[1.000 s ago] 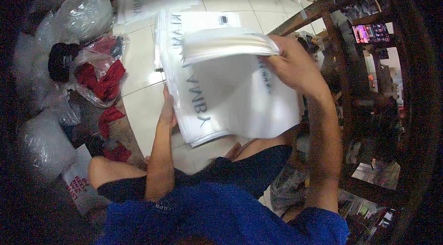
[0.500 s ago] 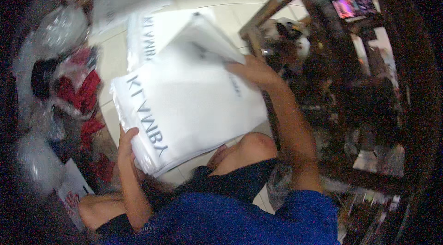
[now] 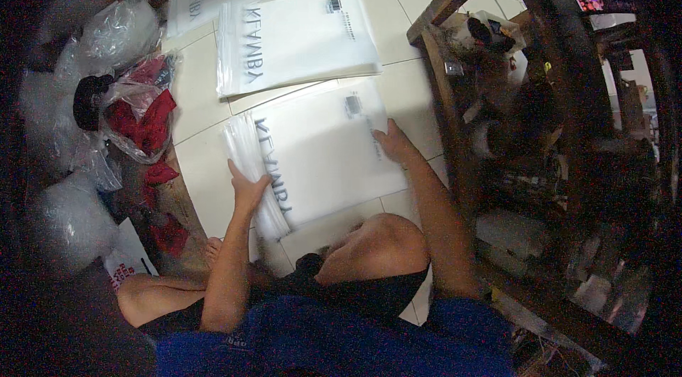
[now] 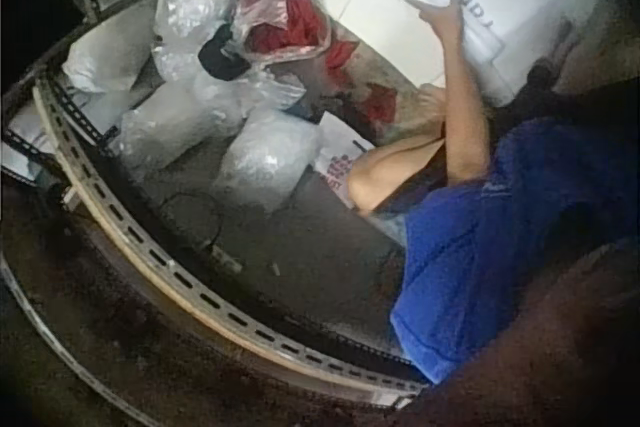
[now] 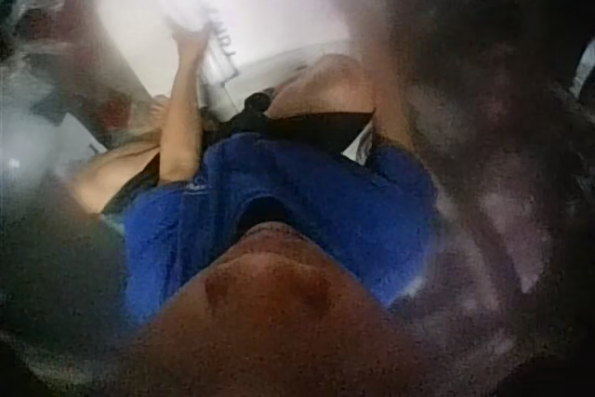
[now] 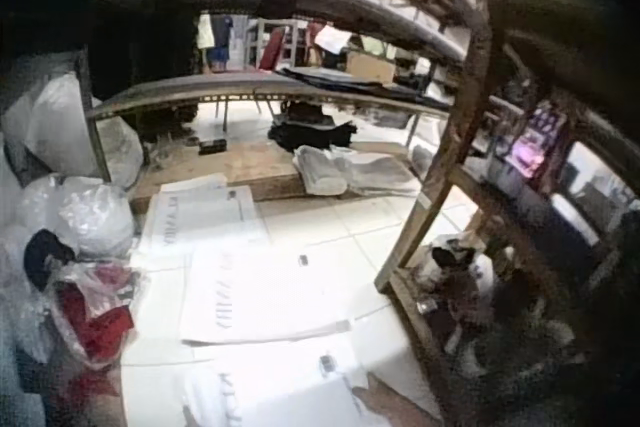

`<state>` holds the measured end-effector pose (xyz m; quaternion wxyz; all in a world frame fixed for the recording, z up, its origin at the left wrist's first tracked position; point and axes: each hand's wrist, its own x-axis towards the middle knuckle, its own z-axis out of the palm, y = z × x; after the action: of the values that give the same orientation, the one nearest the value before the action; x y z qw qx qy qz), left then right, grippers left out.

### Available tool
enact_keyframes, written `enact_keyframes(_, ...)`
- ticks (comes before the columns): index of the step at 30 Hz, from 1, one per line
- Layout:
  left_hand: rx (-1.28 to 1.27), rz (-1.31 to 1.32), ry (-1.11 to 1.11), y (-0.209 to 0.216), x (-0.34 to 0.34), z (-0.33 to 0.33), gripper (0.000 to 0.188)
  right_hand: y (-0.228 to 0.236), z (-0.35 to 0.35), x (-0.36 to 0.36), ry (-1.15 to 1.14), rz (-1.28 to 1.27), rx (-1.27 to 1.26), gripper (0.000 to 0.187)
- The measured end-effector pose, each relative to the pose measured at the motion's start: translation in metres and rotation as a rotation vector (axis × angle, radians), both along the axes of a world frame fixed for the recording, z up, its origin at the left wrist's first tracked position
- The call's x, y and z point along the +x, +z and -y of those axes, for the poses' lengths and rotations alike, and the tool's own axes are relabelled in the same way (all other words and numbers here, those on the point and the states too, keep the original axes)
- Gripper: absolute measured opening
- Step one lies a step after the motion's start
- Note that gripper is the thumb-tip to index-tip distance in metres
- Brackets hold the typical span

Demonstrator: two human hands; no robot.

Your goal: The person sits on the floor and repeatedly folds white plastic bags with printed text. They pick up a stack of bags, fold each one individually, and place the folded bags into a growing pile on the floor.

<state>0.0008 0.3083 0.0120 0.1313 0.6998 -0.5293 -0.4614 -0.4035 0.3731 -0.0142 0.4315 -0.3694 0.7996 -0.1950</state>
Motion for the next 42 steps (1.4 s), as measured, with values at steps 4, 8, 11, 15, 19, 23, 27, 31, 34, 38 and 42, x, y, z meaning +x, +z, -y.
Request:
enact_keyframes(4, 0.113, -0.119, 0.128, -0.004, 0.016, 0.007, 0.121, -0.014, 0.007, -0.005, 0.022, 0.037, 0.027, 0.062)
enact_keyframes(8, 0.121, -0.224, 0.065, -0.004, 0.007, 0.008, 0.114, -0.043, -0.002, -0.014, 0.025, -0.08, 0.0, 0.06)
enact_keyframes(11, 0.105, -0.255, 0.109, -0.001, 0.02, 0.005, 0.101, -0.022, 0.01, -0.002, 0.003, 0.063, 0.075, 0.059)
enact_keyframes(15, 0.127, -0.353, 0.175, 0.0, 0.021, -0.001, 0.095, 0.021, 0.0, 0.0, -0.02, 0.219, 0.062, 0.058)
enact_keyframes(19, 0.164, -0.404, 0.206, -0.002, 0.022, -0.004, 0.09, 0.007, -0.012, 0.0, 0.155, -0.131, -0.087, 0.042)
enact_keyframes(23, 0.247, -0.488, 0.283, 0.001, 0.026, -0.009, 0.089, 0.052, 0.006, 0.028, 0.123, -0.225, 0.034, 0.047)
enact_keyframes(27, 0.184, -0.459, 0.3, -0.006, 0.015, -0.019, 0.09, 0.07, 0.002, 0.073, 0.144, -0.273, -0.061, 0.046)
enact_keyframes(31, 0.254, -0.46, 0.288, -0.002, 0.022, -0.016, 0.092, 0.095, 0.002, 0.143, 0.607, -0.246, 0.015, 0.05)
enact_keyframes(34, 0.257, -0.486, 0.295, -0.005, 0.021, -0.013, 0.093, 0.052, 0.003, 0.127, 0.248, -0.332, -0.261, 0.056)
enact_keyframes(38, 0.22, -0.445, 0.283, -0.001, 0.01, -0.013, 0.091, 0.015, 0.011, 0.103, 0.173, -0.175, -0.102, 0.059)
enact_keyframes(42, 0.252, -0.496, 0.283, -0.003, 0.017, -0.013, 0.087, 0.017, 0.026, 0.092, 0.188, 0.034, -0.04, 0.058)
